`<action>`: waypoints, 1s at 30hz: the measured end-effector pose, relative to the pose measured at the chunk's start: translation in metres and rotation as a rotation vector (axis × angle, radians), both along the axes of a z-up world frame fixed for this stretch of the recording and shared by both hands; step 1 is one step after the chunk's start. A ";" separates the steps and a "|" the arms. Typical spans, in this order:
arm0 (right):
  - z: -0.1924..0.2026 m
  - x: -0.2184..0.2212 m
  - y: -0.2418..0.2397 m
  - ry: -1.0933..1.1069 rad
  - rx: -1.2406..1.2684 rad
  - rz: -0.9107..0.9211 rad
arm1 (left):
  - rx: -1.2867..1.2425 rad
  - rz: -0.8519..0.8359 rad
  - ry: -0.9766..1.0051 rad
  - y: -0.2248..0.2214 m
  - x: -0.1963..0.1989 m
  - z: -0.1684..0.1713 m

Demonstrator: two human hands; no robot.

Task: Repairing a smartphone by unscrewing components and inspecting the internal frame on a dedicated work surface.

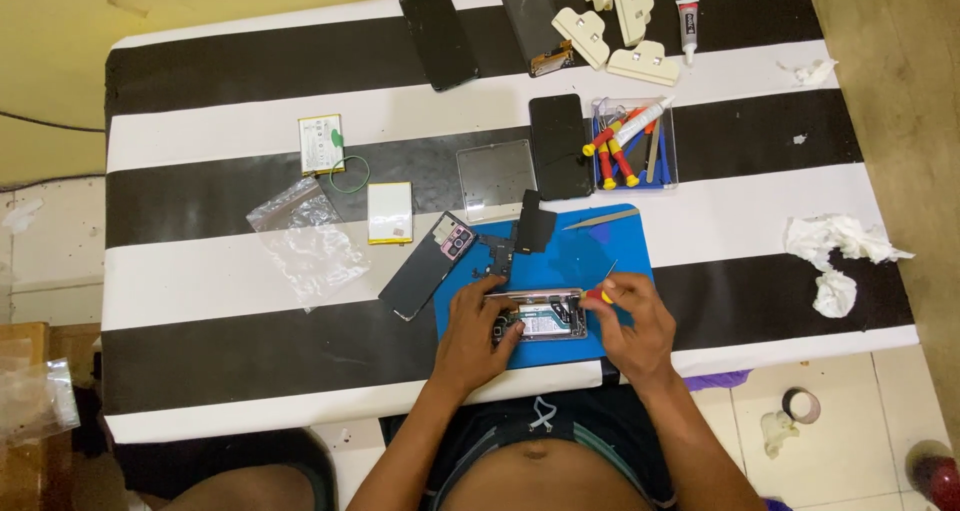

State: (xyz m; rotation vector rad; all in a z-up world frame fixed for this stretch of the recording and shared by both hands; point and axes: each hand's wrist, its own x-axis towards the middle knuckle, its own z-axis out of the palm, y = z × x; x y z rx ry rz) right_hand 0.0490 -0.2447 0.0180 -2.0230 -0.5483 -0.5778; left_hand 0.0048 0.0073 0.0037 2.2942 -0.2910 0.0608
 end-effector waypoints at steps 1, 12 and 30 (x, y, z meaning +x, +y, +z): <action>0.005 0.000 0.004 0.000 0.000 0.000 | 0.000 0.000 0.000 0.000 0.000 0.000; 0.013 0.000 0.007 -0.027 0.003 0.005 | 0.076 -0.057 -0.008 -0.001 0.003 0.004; 0.020 0.010 -0.003 0.096 0.083 -0.025 | 0.074 0.004 0.023 -0.005 0.007 0.006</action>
